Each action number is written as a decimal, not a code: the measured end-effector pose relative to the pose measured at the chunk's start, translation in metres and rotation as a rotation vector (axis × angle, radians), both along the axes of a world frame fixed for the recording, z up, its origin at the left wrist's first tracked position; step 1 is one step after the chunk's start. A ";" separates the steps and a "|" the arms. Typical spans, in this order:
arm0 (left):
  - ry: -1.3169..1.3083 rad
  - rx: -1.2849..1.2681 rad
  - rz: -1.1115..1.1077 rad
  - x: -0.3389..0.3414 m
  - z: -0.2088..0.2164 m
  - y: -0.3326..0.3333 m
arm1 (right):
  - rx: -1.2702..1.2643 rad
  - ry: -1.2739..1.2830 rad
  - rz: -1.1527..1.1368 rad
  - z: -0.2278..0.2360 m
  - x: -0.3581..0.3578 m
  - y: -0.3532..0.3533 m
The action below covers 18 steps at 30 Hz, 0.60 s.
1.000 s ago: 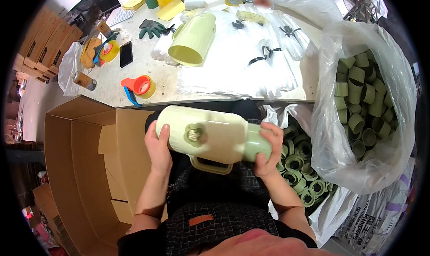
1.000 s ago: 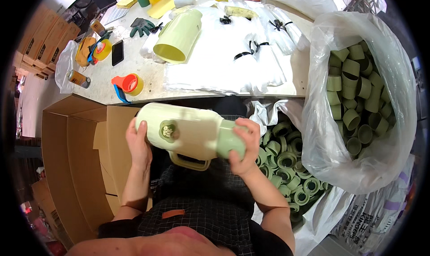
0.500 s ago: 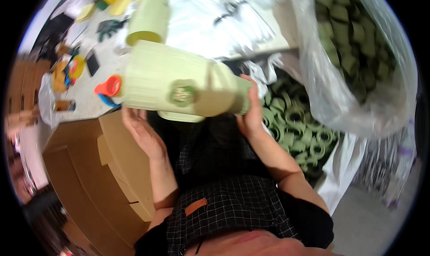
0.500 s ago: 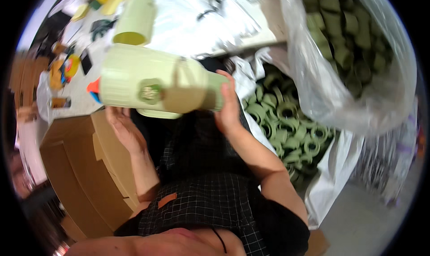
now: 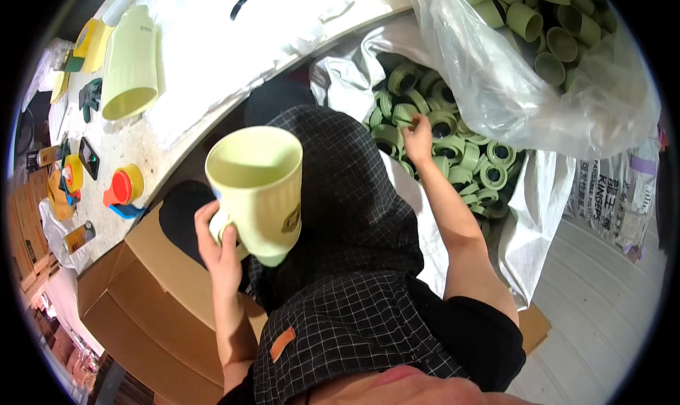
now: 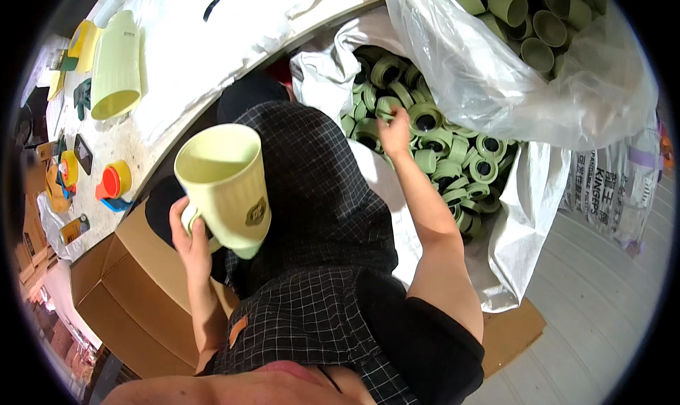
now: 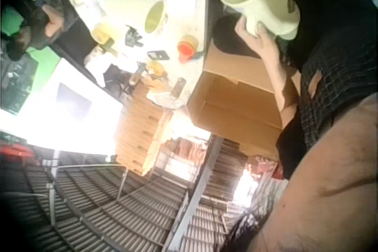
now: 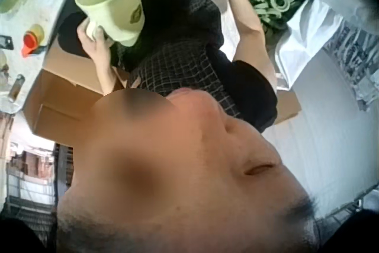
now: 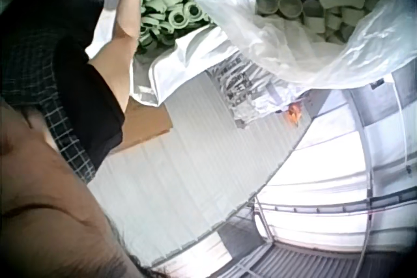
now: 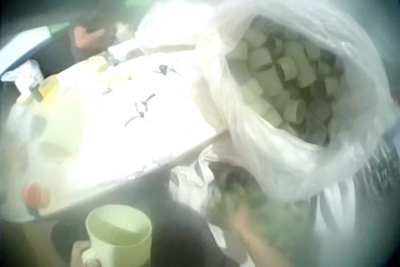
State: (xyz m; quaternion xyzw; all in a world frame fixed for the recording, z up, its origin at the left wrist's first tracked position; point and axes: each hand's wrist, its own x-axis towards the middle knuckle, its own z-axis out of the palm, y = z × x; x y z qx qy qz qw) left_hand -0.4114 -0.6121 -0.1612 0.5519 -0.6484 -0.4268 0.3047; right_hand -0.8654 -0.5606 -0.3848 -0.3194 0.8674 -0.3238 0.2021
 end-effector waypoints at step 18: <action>0.018 0.149 -0.137 -0.018 0.042 -0.007 | 0.887 0.200 0.385 -0.056 -0.076 0.059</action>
